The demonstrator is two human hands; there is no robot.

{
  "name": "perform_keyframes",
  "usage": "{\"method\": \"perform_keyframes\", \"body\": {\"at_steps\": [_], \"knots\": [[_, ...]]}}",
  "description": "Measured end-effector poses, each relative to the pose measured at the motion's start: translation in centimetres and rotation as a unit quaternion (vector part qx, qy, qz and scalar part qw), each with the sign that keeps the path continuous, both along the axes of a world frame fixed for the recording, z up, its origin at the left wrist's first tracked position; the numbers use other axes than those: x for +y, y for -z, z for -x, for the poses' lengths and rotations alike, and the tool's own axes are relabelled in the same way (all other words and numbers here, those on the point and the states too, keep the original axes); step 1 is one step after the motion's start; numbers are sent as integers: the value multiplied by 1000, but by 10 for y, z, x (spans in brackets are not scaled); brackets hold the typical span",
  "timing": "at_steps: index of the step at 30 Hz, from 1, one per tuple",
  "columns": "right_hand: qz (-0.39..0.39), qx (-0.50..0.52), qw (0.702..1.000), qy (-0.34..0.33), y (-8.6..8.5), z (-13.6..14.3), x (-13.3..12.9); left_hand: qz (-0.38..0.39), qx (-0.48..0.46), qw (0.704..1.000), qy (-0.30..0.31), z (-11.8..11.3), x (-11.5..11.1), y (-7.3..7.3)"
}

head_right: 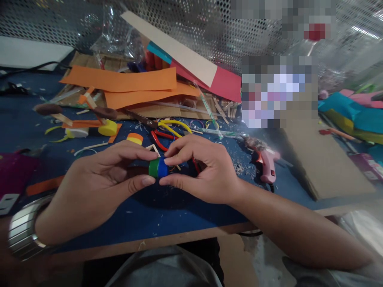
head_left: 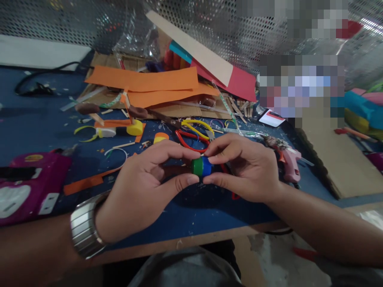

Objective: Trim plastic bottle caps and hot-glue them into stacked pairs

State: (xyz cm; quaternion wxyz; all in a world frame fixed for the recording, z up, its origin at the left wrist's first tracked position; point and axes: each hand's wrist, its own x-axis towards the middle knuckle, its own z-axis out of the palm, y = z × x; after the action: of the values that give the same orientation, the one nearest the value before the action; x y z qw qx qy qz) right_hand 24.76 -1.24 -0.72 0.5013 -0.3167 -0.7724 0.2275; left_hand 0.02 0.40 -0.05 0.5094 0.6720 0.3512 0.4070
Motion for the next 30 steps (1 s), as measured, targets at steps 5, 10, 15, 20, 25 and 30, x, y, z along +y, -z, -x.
{"method": "perform_keyframes", "body": {"at_steps": [5, 10, 15, 20, 25, 30], "knots": [[-7, -18, 1000, 0, -1, -1, 0, -6, 7, 1000, -1, 2, -1, 1], [-6, -13, 1000, 4, 1, 0, 0, -3, 13, 1000, -10, 2, 1, 0], [-29, -17, 999, 18, 1, 3, 1, 23, -4, 1000, -5, 0, 2, 2], [-53, -9, 998, 37, 5, 7, -1, 71, -88, 993, 25, -4, 1, 5], [-77, -35, 996, 28, 5, 9, -5, 61, -67, 995, 28, -4, 0, 3], [-122, -96, 988, 11, -1, 11, -10, 41, -39, 998, 17, -3, -3, 2]]}}
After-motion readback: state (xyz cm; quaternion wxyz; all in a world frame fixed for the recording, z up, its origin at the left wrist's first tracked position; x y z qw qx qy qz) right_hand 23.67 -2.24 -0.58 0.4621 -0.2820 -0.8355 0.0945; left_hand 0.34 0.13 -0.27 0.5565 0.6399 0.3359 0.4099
